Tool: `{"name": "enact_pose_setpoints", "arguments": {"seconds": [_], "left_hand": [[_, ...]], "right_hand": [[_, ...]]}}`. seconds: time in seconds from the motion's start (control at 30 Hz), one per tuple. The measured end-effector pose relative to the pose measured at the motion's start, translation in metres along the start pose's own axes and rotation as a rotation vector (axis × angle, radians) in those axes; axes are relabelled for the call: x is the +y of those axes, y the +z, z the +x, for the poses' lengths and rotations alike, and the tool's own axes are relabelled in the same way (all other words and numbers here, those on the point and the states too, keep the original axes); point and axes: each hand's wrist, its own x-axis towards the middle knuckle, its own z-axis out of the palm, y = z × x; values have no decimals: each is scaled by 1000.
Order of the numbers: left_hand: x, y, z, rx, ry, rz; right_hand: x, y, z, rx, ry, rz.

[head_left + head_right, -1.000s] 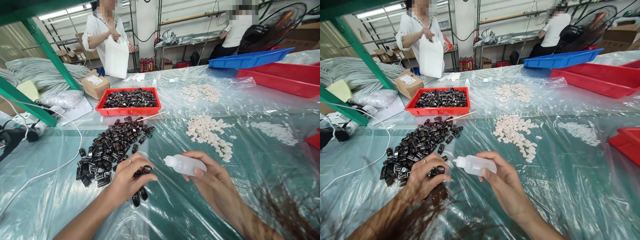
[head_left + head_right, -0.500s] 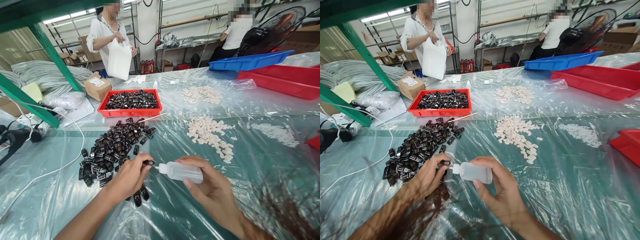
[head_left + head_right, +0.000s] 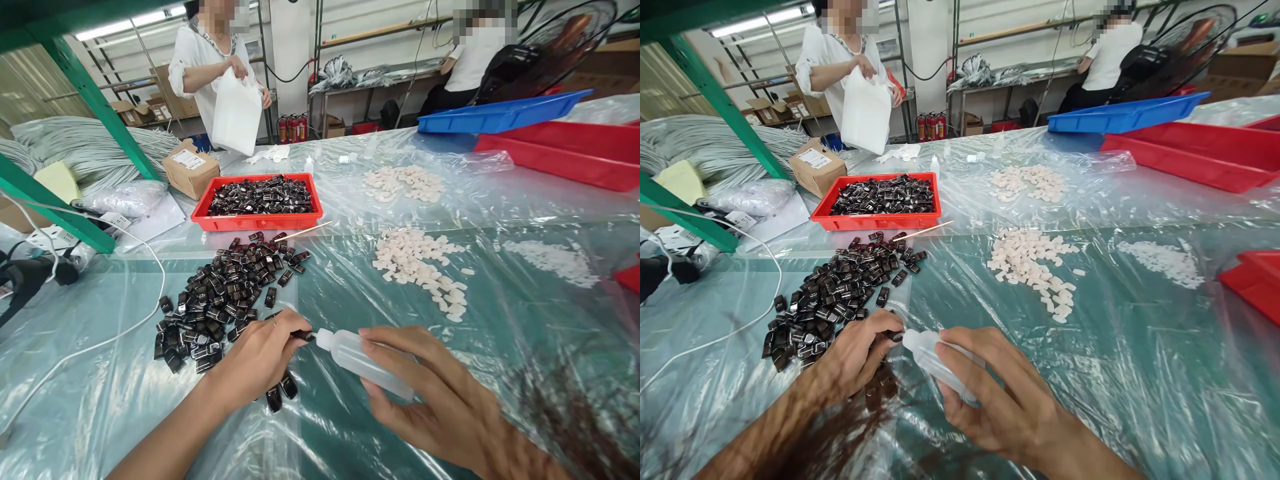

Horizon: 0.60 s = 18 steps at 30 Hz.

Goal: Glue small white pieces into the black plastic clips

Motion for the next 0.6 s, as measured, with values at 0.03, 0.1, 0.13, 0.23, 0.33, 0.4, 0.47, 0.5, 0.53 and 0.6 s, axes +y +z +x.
{"name": "enact_pose_setpoints", "arguments": {"seconds": [0.03, 0.1, 0.13, 0.23, 0.33, 0.4, 0.47, 0.5, 0.53, 0.6], "left_hand": [[0, 0, 0, -2, 2, -6], [1, 0, 0, -5, 5, -18], [1, 1, 0, -7, 4, -26], [1, 1, -1, -19, 1, -42], [1, 2, -1, -32, 4, -46], [1, 2, -1, -29, 6, -39], [1, 2, -1, -23, 15, -44], [2, 1, 0, -21, 18, -44], [2, 1, 0, -25, 21, -45], [4, 1, 1, -25, 26, -40]], "right_hand": [[-1, -2, -1, -1, -22, -33], [-2, -3, -1, 10, -37, -60], [-3, -3, -2, 13, -35, -61], [-5, -3, -1, 14, -21, -43], [-6, -2, 0, 17, 7, -22], [-5, -2, 1, 34, 28, 4], [-4, -3, 3, 45, 42, 29], [-4, -3, 4, 41, 47, 35], [-4, -4, 4, 32, 52, 38], [-4, -5, 5, 13, 57, 35]]}}
